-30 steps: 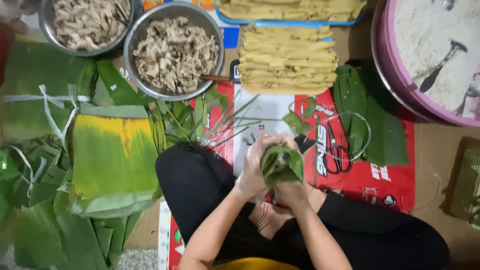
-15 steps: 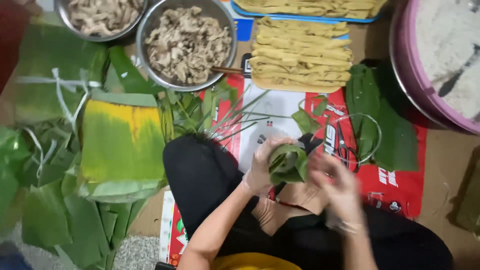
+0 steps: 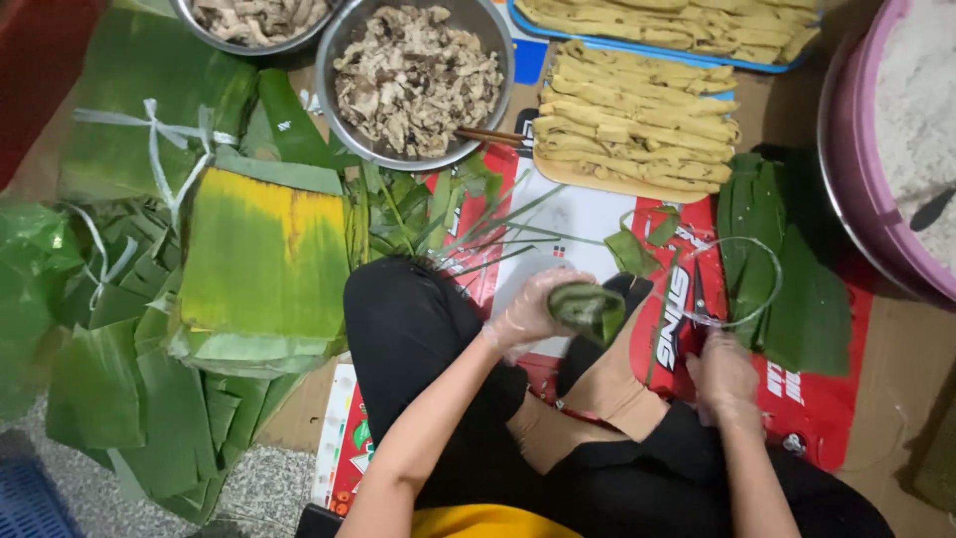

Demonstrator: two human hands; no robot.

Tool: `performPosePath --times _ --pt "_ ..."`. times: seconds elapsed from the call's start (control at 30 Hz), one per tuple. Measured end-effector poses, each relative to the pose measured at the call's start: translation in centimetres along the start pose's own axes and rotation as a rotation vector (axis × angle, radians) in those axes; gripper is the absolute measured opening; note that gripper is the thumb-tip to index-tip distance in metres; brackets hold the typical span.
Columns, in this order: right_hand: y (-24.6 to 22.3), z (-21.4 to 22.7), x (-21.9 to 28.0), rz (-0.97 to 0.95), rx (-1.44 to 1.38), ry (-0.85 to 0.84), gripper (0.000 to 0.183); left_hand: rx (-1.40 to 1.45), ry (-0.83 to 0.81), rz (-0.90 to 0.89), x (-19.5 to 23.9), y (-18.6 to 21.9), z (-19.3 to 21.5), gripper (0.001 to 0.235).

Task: Layering rice, beans, and meat onto banana leaves and wrapping them into cakes

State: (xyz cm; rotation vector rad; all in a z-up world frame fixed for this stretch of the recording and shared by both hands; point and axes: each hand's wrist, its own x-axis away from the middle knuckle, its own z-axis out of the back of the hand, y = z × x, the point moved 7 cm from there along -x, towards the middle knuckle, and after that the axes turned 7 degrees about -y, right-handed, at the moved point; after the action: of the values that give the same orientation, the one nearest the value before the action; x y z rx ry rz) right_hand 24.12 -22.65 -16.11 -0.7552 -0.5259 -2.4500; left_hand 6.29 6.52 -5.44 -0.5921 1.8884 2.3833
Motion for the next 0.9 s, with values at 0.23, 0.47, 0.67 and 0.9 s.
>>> performPosePath --times 0.23,0.47,0.67,0.9 --pt "0.3 6.2 6.3 -0.039 -0.665 -0.256 0.039 0.284 0.031 0.302 -2.0 -2.6 2.7 0.074" --pt "21.6 -8.0 7.7 0.053 -0.367 0.087 0.041 0.294 0.170 0.249 -4.3 -1.5 3.6 0.061" --pt "4.5 10.9 13.5 0.415 -0.383 0.352 0.105 0.423 0.068 0.208 -4.6 -0.7 3.6 0.044" --pt "-6.4 19.8 9.0 0.575 0.006 0.354 0.119 0.334 -0.056 0.365 -3.9 -1.7 3.2 0.044"
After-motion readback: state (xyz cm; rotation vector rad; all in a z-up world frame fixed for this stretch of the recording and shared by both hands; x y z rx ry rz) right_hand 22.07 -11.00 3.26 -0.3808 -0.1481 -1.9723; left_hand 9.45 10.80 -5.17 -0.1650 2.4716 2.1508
